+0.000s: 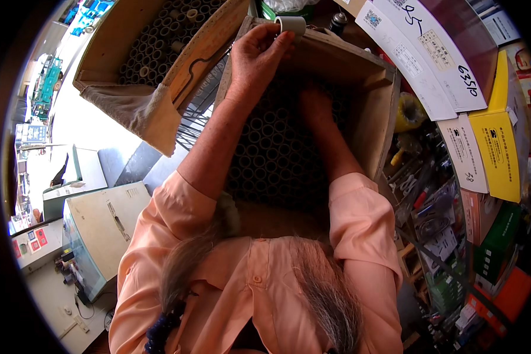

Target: The person repeatedly picks up small white cylindrical objects from a wooden crate and places them into a second wooden crate. The person handles the cylinders one by one, transferring them between the two containers in a repetitive sorting motion.

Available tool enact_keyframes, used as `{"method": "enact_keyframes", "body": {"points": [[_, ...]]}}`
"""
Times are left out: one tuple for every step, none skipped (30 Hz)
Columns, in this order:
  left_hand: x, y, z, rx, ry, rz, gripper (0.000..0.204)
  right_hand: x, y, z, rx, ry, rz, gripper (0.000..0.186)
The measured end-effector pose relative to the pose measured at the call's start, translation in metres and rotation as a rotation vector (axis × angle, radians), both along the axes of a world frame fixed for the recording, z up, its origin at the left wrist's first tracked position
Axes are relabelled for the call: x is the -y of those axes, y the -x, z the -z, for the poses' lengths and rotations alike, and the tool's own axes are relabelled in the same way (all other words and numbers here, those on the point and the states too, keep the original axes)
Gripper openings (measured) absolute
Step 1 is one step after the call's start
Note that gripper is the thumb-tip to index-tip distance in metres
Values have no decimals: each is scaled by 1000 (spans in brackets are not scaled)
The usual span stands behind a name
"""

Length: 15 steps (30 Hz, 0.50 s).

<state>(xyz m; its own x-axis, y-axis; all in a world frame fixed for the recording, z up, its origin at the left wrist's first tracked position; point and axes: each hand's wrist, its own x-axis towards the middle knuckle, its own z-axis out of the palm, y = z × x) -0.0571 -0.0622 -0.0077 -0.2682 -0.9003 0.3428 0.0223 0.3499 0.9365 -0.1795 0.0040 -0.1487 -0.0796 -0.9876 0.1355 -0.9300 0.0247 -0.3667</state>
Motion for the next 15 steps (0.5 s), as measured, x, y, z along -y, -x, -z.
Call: {"method": "enact_keyframes", "body": {"points": [[0, -1, 0, 6, 0, 0, 23, -1, 0, 0, -5, 21, -10, 32], [0, -1, -1, 11, 1, 1, 23, -1, 0, 1, -11, 42, -20, 32], [0, 0, 0, -2, -7, 3, 23, -1, 1, 2, -15, 48, -28, 31], [1, 1, 1, -16, -16, 6, 23, 0, 4, 4, -19, 53, -35, 30], [1, 2, 2, -29, -24, 10, 23, 0, 6, 5, -23, 59, -42, 29], [1, 1, 2, -52, -43, 17, 23, 1, 4, -6, 26, -56, 23, 28], [1, -2, 1, -74, -61, 20, 24, 4, 0, -29, 75, -169, 84, 28], [0, -3, 0, -99, -77, 27, 24, 6, -2, -49, 121, -282, 149, 27], [0, -2, -2, -136, -103, 75, 24, 8, 5, -60, 304, -240, 169, 28], [1, -2, -2, -170, -130, 118, 24, 12, 13, -68, 489, -199, 183, 29], [1, -2, -2, -203, -156, 161, 24, 14, 19, -74, 674, -156, 196, 31], [0, -2, -5, -211, -184, 198, 24, 12, 20, -87, 910, -107, 181, 32], [-4, -3, -8, -218, -214, 234, 23, 7, 19, -103, 1145, -57, 162, 33], [-6, -4, -11, -226, -243, 269, 23, 3, 18, -114, 1380, -4, 142, 35], [-5, -3, -9, -204, -250, 280, 23, 1, 18, -122, 1439, 3, 139, 36]]}}
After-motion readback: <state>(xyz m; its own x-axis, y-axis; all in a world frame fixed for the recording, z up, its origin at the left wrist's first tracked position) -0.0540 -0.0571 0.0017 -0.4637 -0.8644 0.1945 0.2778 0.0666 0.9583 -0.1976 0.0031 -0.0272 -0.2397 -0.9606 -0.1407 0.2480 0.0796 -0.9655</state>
